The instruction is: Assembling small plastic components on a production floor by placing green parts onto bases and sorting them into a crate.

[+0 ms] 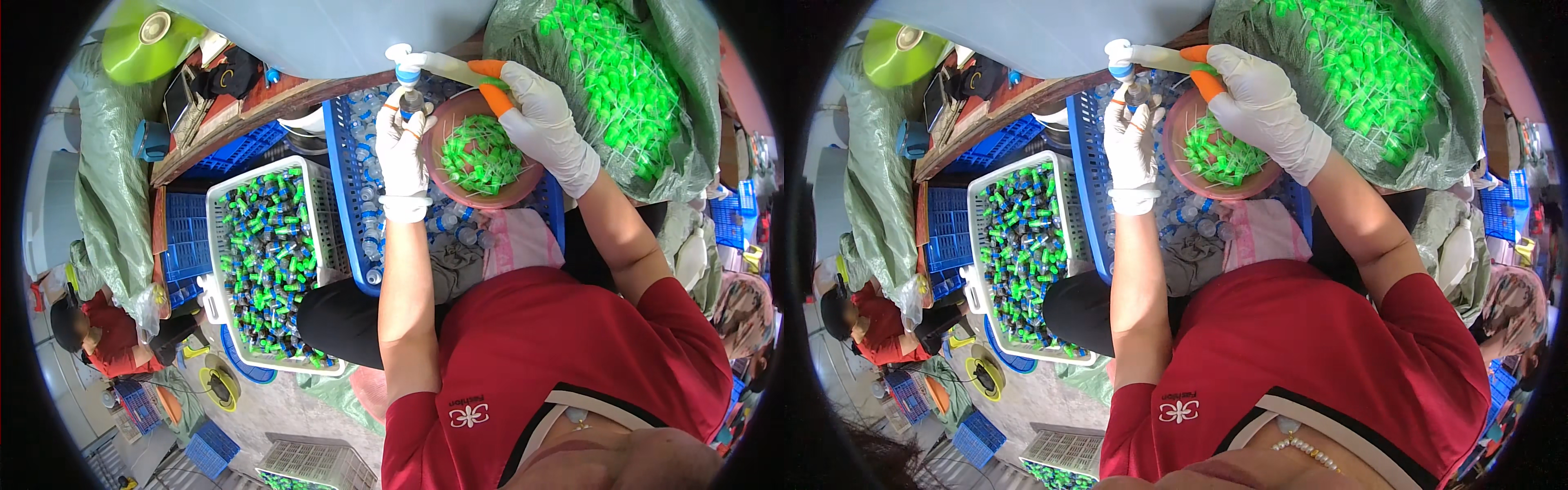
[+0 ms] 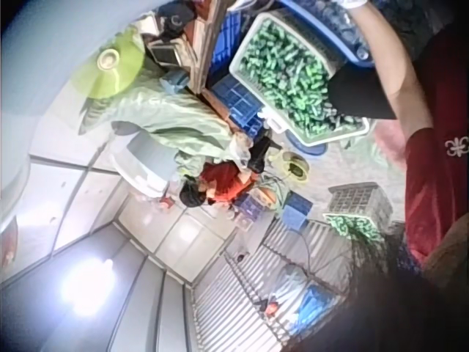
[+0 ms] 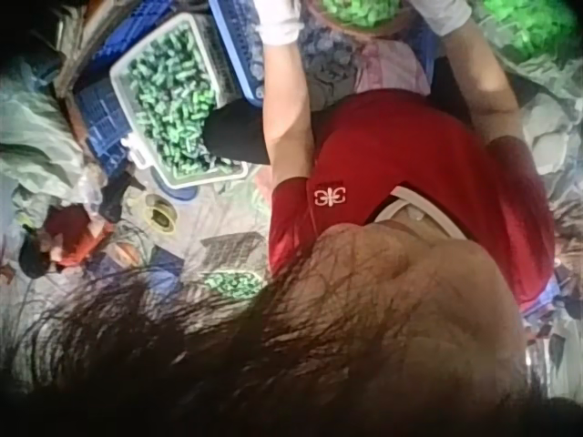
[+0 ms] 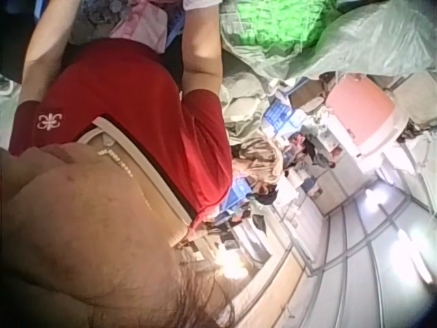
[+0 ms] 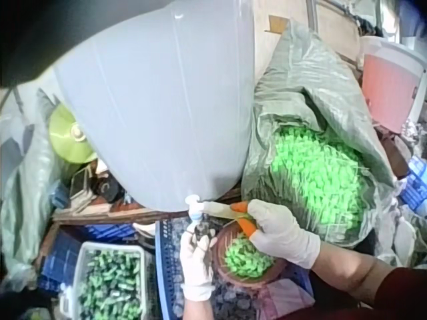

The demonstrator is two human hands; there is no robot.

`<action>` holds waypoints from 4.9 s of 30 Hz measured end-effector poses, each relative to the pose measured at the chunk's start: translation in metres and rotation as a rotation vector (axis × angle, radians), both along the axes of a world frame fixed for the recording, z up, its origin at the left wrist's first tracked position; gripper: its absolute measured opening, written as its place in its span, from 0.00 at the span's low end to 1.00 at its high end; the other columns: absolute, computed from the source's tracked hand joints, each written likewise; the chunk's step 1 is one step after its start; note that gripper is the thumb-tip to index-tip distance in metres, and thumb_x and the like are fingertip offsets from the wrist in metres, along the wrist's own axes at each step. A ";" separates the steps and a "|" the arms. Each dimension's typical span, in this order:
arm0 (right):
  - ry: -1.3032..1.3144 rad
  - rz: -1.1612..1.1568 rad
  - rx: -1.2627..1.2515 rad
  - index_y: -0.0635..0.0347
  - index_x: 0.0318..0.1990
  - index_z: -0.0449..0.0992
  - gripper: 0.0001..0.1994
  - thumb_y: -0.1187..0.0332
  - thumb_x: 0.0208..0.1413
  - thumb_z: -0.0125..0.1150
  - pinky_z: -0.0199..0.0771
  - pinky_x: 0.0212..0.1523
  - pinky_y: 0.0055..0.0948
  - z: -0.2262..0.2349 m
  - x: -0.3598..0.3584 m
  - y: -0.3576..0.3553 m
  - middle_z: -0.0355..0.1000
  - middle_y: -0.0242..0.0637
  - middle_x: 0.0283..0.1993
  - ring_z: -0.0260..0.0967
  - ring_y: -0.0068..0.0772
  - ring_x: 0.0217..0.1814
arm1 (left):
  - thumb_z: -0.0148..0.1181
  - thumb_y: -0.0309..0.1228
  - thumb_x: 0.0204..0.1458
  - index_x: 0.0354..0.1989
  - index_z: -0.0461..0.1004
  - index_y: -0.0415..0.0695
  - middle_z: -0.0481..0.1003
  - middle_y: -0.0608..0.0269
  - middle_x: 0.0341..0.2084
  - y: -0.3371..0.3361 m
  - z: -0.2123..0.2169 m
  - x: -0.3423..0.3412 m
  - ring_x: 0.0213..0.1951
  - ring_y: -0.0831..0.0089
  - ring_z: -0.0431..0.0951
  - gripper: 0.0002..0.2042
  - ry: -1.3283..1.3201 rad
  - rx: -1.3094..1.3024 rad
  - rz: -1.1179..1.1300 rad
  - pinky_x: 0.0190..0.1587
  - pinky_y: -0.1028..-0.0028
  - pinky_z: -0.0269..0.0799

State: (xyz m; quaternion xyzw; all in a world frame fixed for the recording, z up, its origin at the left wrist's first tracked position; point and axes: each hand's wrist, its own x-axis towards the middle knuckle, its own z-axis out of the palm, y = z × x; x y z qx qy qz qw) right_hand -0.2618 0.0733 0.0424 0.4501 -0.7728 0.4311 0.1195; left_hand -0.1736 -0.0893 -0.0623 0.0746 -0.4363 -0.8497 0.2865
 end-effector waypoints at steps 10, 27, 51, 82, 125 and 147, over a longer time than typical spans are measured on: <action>-0.158 0.029 -0.070 0.54 0.52 0.72 0.16 0.73 0.55 0.62 0.74 0.31 0.32 -0.014 0.019 0.003 0.75 0.39 0.33 0.76 0.39 0.30 | 0.56 0.21 0.58 0.61 0.64 0.40 0.71 0.60 0.51 0.008 -0.024 0.019 0.48 0.69 0.76 0.22 -0.130 -0.216 0.008 0.50 0.69 0.74; -1.233 0.169 -0.040 0.64 0.51 0.69 0.13 0.72 0.60 0.53 0.74 0.42 0.34 -0.080 0.012 0.003 0.74 0.41 0.42 0.75 0.40 0.41 | 0.53 0.14 0.54 0.54 0.63 0.33 0.69 0.58 0.37 0.061 -0.018 0.028 0.36 0.70 0.73 0.18 -0.253 -0.876 0.106 0.42 0.70 0.70; -1.308 0.350 0.396 0.66 0.43 0.76 0.15 0.63 0.61 0.49 0.72 0.43 0.36 -0.139 0.004 0.028 0.77 0.45 0.37 0.75 0.44 0.39 | 0.59 0.19 0.51 0.50 0.68 0.36 0.70 0.43 0.42 0.059 -0.013 0.073 0.44 0.45 0.73 0.17 -0.195 -1.177 0.188 0.47 0.61 0.71; -0.677 0.118 -0.023 0.62 0.48 0.71 0.12 0.74 0.58 0.60 0.74 0.41 0.25 -0.052 0.012 0.025 0.74 0.34 0.40 0.72 0.22 0.40 | 0.60 0.25 0.56 0.49 0.73 0.39 0.75 0.56 0.41 -0.004 -0.023 0.032 0.43 0.65 0.75 0.12 -0.278 -0.508 0.199 0.49 0.68 0.70; 0.078 -0.046 -0.012 0.54 0.56 0.73 0.20 0.74 0.54 0.61 0.72 0.28 0.34 0.001 0.007 0.003 0.74 0.40 0.31 0.74 0.41 0.26 | 0.61 0.18 0.53 0.54 0.68 0.37 0.72 0.62 0.44 -0.002 -0.011 -0.004 0.44 0.74 0.71 0.19 -0.163 -0.527 0.286 0.51 0.74 0.69; 0.169 0.101 0.212 0.58 0.43 0.71 0.11 0.72 0.52 0.61 0.75 0.35 0.41 -0.023 0.019 0.017 0.73 0.45 0.36 0.74 0.51 0.35 | 0.56 0.24 0.58 0.58 0.63 0.39 0.69 0.61 0.46 0.034 -0.018 0.042 0.47 0.75 0.69 0.19 -0.156 -0.431 -0.089 0.52 0.74 0.67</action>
